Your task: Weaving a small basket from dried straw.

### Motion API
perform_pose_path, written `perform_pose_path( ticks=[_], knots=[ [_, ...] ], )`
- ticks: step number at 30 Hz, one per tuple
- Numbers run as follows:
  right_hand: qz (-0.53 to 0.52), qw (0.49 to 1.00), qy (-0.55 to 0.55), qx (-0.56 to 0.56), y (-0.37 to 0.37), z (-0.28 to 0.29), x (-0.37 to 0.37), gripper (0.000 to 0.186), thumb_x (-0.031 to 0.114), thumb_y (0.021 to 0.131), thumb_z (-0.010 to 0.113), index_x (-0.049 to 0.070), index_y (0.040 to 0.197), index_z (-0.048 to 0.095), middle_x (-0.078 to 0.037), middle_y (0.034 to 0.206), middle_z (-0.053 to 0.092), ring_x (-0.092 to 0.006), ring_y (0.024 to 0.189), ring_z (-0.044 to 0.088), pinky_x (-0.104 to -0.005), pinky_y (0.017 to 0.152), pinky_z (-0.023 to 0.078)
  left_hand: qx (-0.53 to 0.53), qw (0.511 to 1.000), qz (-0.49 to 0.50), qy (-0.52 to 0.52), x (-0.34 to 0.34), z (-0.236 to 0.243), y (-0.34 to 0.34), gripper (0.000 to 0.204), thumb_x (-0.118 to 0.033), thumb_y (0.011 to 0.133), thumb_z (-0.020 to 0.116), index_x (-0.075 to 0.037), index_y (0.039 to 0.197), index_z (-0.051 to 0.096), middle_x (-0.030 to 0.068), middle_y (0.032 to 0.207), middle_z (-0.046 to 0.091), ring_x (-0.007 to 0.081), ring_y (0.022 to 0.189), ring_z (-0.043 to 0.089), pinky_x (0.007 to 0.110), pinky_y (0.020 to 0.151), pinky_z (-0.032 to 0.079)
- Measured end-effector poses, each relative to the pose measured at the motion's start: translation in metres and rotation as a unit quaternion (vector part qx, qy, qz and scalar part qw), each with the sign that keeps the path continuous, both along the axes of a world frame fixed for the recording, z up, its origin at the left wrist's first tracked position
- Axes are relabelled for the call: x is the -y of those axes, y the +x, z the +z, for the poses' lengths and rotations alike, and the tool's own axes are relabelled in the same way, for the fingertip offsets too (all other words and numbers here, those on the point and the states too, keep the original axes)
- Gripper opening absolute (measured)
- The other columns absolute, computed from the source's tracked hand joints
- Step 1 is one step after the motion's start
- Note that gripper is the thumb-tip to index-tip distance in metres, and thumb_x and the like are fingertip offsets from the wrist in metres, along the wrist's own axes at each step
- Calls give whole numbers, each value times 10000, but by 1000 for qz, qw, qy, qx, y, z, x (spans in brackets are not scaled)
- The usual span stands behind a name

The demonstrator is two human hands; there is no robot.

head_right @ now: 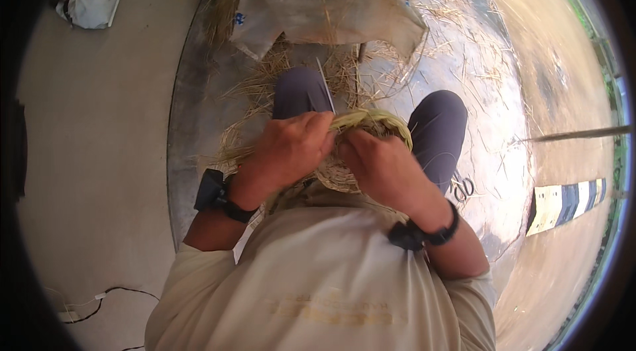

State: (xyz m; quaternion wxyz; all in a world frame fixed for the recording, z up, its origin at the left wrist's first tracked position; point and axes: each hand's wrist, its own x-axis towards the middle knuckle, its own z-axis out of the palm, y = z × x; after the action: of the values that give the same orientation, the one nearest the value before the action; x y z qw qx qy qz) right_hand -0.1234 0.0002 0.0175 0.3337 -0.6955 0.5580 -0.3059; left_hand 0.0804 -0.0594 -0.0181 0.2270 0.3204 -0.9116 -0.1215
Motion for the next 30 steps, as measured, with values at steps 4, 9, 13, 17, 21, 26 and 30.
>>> perform_pose_path(
  ticks=[4,9,13,17,21,26,30],
  knots=[
    [-84,978,-132,-139,-20,20,4,124,131,937,730,20,992,737,-174,901,741,-379,825,710,-464,731,559,12,997,-31,-68,-5,-2,-10,128,-118,908,678,-64,946,568,78,749,611,248,673,711,387,554,574],
    [-36,991,-64,-116,-21,4,32,124,122,980,693,3,968,728,-163,831,714,-328,754,697,-426,691,528,18,987,-57,-148,-7,-4,-23,98,-103,868,658,-82,897,567,31,729,579,180,640,697,329,515,556],
    [-130,985,46,99,-17,8,48,155,148,1025,685,1,1009,732,-64,759,627,-154,694,597,-348,649,499,22,988,-55,-144,-7,-6,-21,100,-111,869,661,-79,887,568,36,729,587,186,627,694,329,514,557],
    [-99,992,18,76,-9,15,47,189,146,1055,653,-20,1020,737,-53,825,677,-140,763,645,-292,726,522,-11,991,-62,-122,-7,-7,-19,99,-116,887,656,-74,893,566,46,728,593,195,625,697,341,518,564],
    [-57,933,14,356,-14,14,41,240,180,1089,608,-10,1211,690,-56,916,710,-178,841,712,-296,710,572,-1,993,-43,-107,-2,-7,-11,115,-121,900,669,-73,914,565,49,728,598,217,629,700,359,529,572],
    [-17,716,7,697,-108,27,20,296,164,1142,458,-23,1336,581,0,855,481,-70,557,364,-223,434,299,39,997,-16,-63,33,15,47,138,-112,911,689,-77,953,562,70,765,635,282,655,712,406,552,578],
    [-66,759,-97,640,-232,35,-22,318,126,1163,388,-64,1354,557,-17,830,416,-89,545,296,-256,420,240,187,972,134,-44,56,48,117,162,-111,920,705,-75,1051,616,130,901,716,349,759,721,453,618,576]
  ],
)
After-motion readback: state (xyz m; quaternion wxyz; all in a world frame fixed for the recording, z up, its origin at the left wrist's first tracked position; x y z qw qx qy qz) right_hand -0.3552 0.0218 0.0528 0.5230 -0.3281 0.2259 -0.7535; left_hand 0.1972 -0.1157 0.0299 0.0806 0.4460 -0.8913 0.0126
